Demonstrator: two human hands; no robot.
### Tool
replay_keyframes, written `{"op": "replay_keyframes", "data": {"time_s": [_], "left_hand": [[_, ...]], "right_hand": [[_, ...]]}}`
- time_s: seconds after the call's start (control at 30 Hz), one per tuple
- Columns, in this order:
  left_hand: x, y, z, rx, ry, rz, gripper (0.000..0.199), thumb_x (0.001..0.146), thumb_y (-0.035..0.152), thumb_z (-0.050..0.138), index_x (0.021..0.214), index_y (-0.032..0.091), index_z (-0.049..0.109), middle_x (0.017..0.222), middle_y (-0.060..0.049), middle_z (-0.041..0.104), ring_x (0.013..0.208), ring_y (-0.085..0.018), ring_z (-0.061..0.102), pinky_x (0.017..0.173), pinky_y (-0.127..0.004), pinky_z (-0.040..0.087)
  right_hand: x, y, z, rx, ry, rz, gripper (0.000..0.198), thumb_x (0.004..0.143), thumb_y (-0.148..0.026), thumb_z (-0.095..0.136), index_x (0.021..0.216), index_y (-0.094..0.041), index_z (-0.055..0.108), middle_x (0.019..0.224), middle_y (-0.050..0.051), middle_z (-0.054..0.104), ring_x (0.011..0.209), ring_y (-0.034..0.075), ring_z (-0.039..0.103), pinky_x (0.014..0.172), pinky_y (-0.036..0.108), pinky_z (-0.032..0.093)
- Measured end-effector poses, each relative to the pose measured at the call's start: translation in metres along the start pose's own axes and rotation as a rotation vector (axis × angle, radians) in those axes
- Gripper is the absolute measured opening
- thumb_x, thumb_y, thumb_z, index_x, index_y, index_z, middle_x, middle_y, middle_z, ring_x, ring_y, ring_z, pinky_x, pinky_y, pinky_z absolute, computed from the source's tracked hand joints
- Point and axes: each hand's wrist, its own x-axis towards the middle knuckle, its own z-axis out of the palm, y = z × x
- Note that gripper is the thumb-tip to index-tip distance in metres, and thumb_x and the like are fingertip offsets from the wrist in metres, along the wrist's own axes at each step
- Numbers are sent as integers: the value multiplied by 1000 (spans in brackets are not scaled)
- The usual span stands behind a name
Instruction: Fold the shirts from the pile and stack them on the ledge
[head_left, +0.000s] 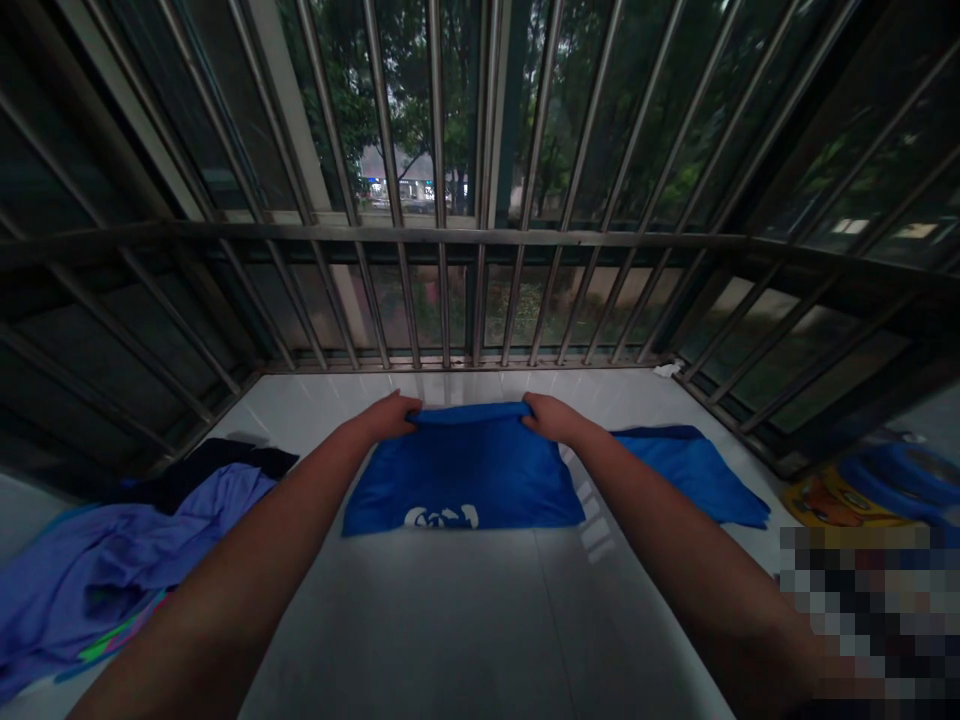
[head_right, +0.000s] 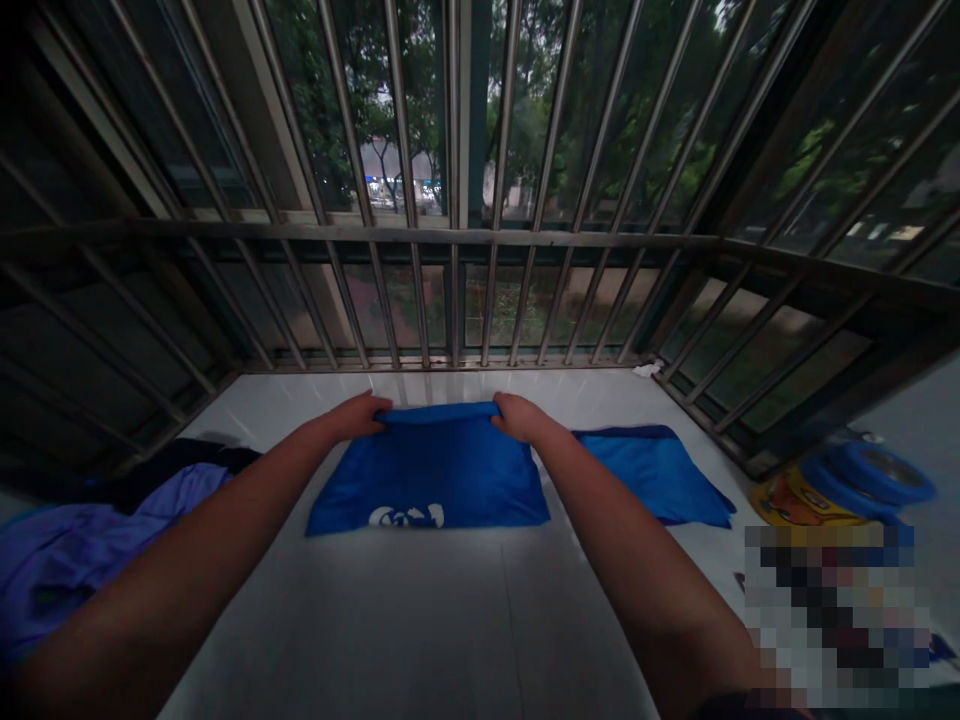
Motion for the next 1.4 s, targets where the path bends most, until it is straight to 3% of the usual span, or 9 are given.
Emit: {"op": "replay_keyframes", "data": {"time_s": [0.23, 0.4, 0.53, 0.63, 0.8, 0.93, 1.1, 1.27, 1.4], "left_hand": [[-62, 5, -80, 190, 349, 19, 47, 85, 18, 68, 132, 23, 68, 126, -12, 78, 128, -32, 68, 135, -56, 21], [-152, 48, -17, 364, 236, -10, 24, 91, 9, 60, 97, 25, 77, 97, -9, 76, 113, -31, 70, 135, -60, 22], [-221, 81, 70, 245, 33, -120, 35, 87, 4, 61, 110, 23, 79, 121, -12, 76, 127, -32, 68, 132, -58, 31], [-260, 90, 114, 102, -6, -216, 58, 81, 0, 61, 132, 23, 74, 139, -14, 73, 134, -33, 66, 124, -54, 44], [-296, 91, 138, -103, 149, -186, 41, 86, 8, 60, 118, 26, 77, 133, -13, 75, 125, -34, 68, 114, -53, 51], [-316, 98, 139, -335, 180, -114, 21, 96, 17, 52, 95, 26, 71, 106, -8, 75, 102, -28, 70, 95, -41, 56], [-333, 99, 146, -485, 289, -281, 33, 92, 37, 67, 123, 26, 70, 114, -7, 73, 108, -28, 72, 99, -41, 57], [-324, 94, 141, -501, 135, -325, 43, 84, 40, 72, 124, 24, 77, 86, -4, 72, 86, -27, 72, 85, -39, 56], [-320, 95, 125, -523, 82, -181, 15, 85, 28, 65, 91, 25, 79, 97, -8, 76, 95, -27, 71, 89, -38, 55]], "right_hand": [[-39, -12, -78, -127, 244, -113, 32, 96, -25, 66, 126, -15, 66, 133, 19, 71, 130, 34, 60, 118, 45, 38], [-127, -28, 2, -215, 303, -99, 38, 91, -16, 67, 129, -19, 68, 144, 17, 68, 135, 35, 60, 126, 54, 34], [-207, -41, 105, -139, 246, -27, 36, 90, -8, 60, 122, -22, 71, 161, 16, 60, 148, 36, 54, 124, 61, 39], [-245, -48, 140, -45, 239, -1, 40, 93, -3, 48, 121, -21, 71, 159, 16, 62, 148, 33, 56, 121, 58, 45], [-253, -53, 113, 9, 136, 43, 52, 93, -6, 53, 141, -22, 68, 127, 15, 78, 123, 33, 70, 113, 51, 51], [-261, -52, 83, -12, 43, 43, 25, 100, -17, 55, 111, -23, 77, 110, 14, 78, 109, 32, 71, 97, 44, 56], [-293, -48, 91, 118, 160, -53, 16, 99, -20, 57, 104, -20, 72, 146, 19, 67, 136, 33, 63, 110, 48, 53], [-288, -45, 107, 243, 193, 45, 59, 96, -20, 60, 155, -16, 53, 130, 16, 74, 121, 31, 70, 104, 47, 57], [-273, -44, 90, 107, 38, 20, 35, 96, -18, 63, 129, -21, 74, 114, 13, 76, 110, 31, 69, 97, 45, 56]]}}
